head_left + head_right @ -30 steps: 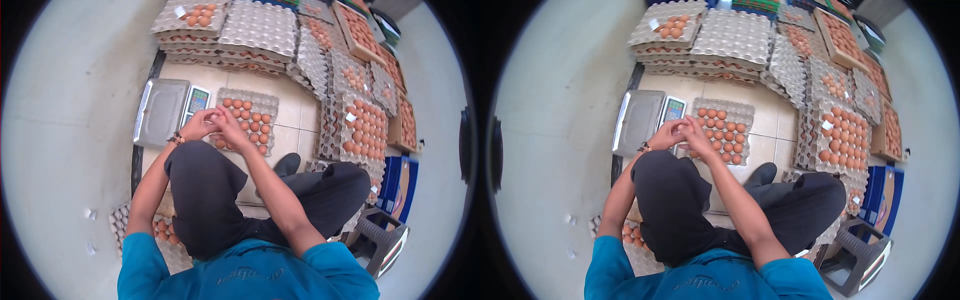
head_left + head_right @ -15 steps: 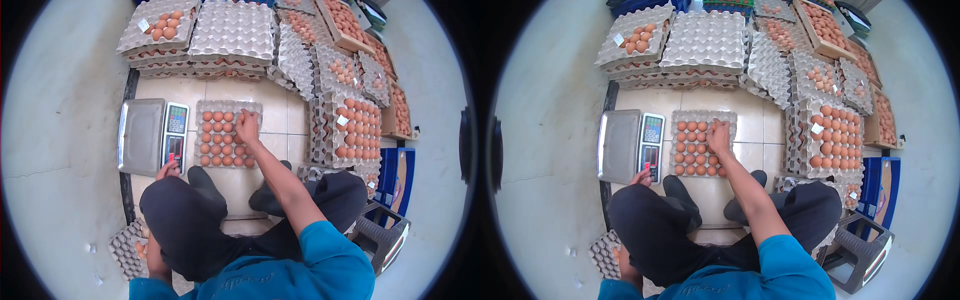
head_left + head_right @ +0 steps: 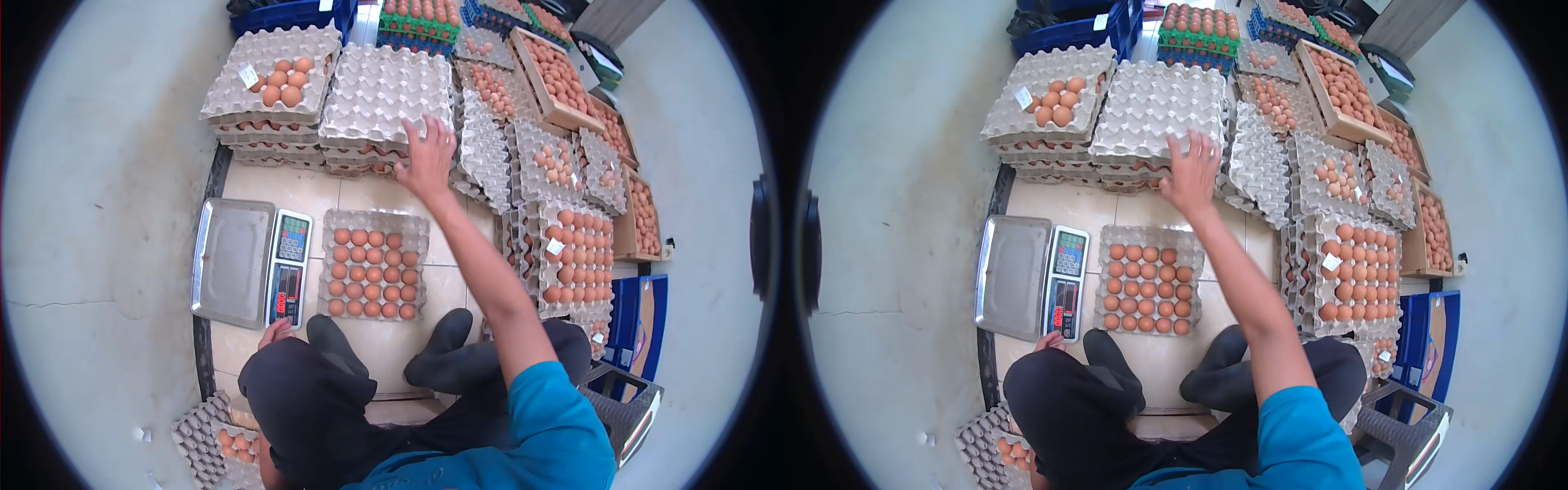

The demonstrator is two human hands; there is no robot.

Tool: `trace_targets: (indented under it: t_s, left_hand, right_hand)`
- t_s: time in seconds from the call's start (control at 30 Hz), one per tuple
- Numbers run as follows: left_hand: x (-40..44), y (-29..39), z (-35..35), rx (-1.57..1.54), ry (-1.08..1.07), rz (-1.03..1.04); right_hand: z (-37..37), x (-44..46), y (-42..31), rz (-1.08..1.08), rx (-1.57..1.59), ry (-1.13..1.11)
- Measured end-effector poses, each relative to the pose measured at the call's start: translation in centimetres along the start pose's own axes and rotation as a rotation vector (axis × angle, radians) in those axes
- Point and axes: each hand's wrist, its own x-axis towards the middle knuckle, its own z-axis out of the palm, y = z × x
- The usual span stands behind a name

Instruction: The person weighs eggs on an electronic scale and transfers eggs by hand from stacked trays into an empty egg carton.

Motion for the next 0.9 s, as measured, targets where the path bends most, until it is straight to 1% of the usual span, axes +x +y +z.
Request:
trace_targets:
  t_s: [0.07,0.17,0.27,0.3,0.4,0.47,0.6,0.73,0.83,0.9]
  left_hand:
    - [0.1,-0.5,0.4,-0.052,-0.024,0.035]
    - [1.0,-1.5,0.7,-0.111,-0.049,0.067]
    - [0.8,-1.6,0.3,-0.113,-0.046,0.053]
    - [0.5,-1.5,0.3,-0.109,-0.041,0.044]
    - [0.5,-1.2,0.3,-0.093,-0.036,0.030]
    - [-0.1,-1.3,0.1,-0.089,-0.025,0.021]
    - [-0.7,-1.2,0.0,-0.090,-0.009,-0.002]
    - [-0.3,-1.1,0.1,-0.083,0.002,-0.002]
    - [-0.7,-1.0,-0.1,-0.074,0.005,-0.002]
    - [-0.8,-0.8,-0.1,-0.070,0.013,-0.003]
  right_hand:
    - [0.8,3.2,1.7,0.010,-0.188,-0.153]
    - [2.4,6.2,4.1,0.078,-0.092,-0.513]
    - [2.8,6.9,3.6,0.107,-0.183,-0.541]
    - [2.8,6.5,3.4,0.097,-0.219,-0.487]
    - [2.1,6.6,3.6,0.060,-0.196,-0.363]
    - [1.5,7.0,3.8,-0.003,-0.228,-0.288]
    - [-1.4,7.3,3.4,-0.052,-0.258,-0.180]
    - [-3.4,5.6,5.0,-0.027,-0.194,-0.083]
    - [-4.4,2.8,7.1,0.021,-0.070,0.112]
    - [-4.5,1.2,8.7,0.139,0.098,0.193]
